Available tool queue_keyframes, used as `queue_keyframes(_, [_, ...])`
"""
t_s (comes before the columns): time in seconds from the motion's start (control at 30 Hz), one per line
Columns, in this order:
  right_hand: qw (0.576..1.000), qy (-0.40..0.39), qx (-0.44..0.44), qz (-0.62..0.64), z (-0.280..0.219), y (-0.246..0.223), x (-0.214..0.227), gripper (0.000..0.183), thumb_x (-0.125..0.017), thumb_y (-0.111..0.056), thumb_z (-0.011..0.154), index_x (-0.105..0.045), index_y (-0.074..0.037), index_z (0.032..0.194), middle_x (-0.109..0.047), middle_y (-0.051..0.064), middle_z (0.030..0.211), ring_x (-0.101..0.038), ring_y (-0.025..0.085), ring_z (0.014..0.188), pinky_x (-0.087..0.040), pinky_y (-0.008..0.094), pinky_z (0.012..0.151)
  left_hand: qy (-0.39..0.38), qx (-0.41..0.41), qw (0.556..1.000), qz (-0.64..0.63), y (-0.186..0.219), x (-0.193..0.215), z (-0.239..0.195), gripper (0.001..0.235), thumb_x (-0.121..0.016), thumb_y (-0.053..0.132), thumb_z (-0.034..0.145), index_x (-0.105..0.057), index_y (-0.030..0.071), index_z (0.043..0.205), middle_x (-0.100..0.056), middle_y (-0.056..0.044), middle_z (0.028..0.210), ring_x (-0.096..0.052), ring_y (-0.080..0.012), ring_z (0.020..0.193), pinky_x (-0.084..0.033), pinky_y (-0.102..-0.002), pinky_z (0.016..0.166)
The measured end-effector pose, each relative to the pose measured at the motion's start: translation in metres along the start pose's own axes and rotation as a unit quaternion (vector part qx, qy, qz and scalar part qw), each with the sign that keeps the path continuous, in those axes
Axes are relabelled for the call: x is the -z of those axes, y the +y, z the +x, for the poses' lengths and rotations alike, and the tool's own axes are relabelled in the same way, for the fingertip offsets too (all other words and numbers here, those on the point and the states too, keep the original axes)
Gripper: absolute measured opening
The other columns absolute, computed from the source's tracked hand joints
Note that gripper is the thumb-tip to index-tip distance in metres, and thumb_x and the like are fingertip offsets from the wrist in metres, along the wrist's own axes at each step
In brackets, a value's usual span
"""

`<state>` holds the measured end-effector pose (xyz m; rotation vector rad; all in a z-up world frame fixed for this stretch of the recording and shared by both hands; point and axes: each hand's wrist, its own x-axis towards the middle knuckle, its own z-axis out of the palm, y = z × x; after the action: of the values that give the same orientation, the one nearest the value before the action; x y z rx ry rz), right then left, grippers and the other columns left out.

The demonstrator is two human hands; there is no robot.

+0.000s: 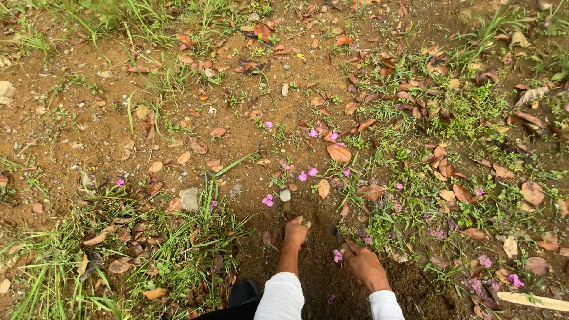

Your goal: The person uses a small hand hoe to loosen the soil and remove weeds from a patch of ground. They repeatedly scrape the soil surface and pull out small plants by hand, discarding the debris nearby.

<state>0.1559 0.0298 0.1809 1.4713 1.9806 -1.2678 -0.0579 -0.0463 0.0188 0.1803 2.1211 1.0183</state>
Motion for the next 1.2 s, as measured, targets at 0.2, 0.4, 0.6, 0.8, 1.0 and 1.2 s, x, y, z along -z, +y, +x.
queue_keyframes(0.2, [0.977,-0.102,-0.143,0.119,-0.061,-0.033,0.042,0.049,-0.055,-0.038,0.109,-0.051,-0.029,0.157,-0.057,0.03,0.139,-0.05,0.046,0.133,-0.041,0.054,0.111,0.01,0.027,0.985,0.169,0.023,0.006,-0.004,0.065,-0.061,0.006,0.097,-0.041,0.011,0.159,-0.061,-0.021,0.145,-0.071,-0.0314,0.115,-0.057,-0.038,0.096])
queue_keyframes(0.4, [0.994,-0.009,-0.041,-0.096,-0.031,-0.009,0.027,0.046,-0.062,-0.047,0.098,-0.055,-0.045,0.144,-0.067,-0.024,0.133,-0.068,0.002,0.116,-0.05,0.033,0.111,-0.007,0.01,0.99,0.143,0.084,-0.008,-0.026,0.05,-0.06,0.017,0.099,-0.055,0.024,0.149,-0.025,-0.014,0.169,-0.042,-0.0412,0.143,-0.039,-0.046,0.118])
queue_keyframes(0.6, [0.982,0.042,0.024,-0.182,-0.035,-0.006,0.027,0.052,-0.062,-0.041,0.097,-0.052,-0.048,0.147,-0.064,-0.023,0.137,-0.066,0.005,0.12,-0.05,0.03,0.113,0.003,-0.043,0.959,0.28,0.1,-0.031,-0.034,0.067,-0.08,0.035,0.087,-0.05,0.015,0.144,-0.04,-0.018,0.155,-0.048,-0.0367,0.138,-0.043,-0.048,0.112])
queue_keyframes(0.8, [0.999,-0.036,-0.027,0.021,-0.007,0.015,0.046,0.041,-0.067,-0.047,0.098,-0.068,-0.041,0.139,-0.071,-0.01,0.118,-0.072,0.008,0.089,-0.053,0.033,0.091,0.093,-0.092,0.963,0.236,0.043,-0.05,0.029,0.037,-0.068,0.02,0.098,-0.063,0.008,0.133,-0.067,-0.021,0.128,-0.068,-0.039,0.112,-0.054,-0.047,0.097])
queue_keyframes(1.0, [0.947,-0.078,-0.12,0.289,0.0,-0.006,0.026,0.052,-0.055,-0.046,0.101,-0.05,-0.04,0.152,-0.048,0.001,0.058,-0.036,0.011,0.04,-0.031,0.028,0.035,0.094,-0.098,0.982,0.135,0.054,-0.03,0.047,0.047,-0.059,-0.006,0.09,-0.061,0.008,0.135,-0.065,-0.021,0.133,-0.067,-0.0361,0.117,-0.055,-0.044,0.1])
queue_keyframes(1.2, [0.893,-0.11,-0.099,0.426,0.023,-0.027,-0.01,0.055,-0.052,-0.039,0.103,-0.046,-0.034,0.157,-0.052,0.0,0.061,-0.038,0.01,0.04,-0.035,0.029,0.033,0.104,-0.103,0.98,0.132,0.072,-0.035,0.059,0.063,-0.065,-0.009,0.084,-0.06,0.018,0.14,-0.043,-0.019,0.156,-0.049,-0.037,0.137,-0.043,-0.041,0.113])
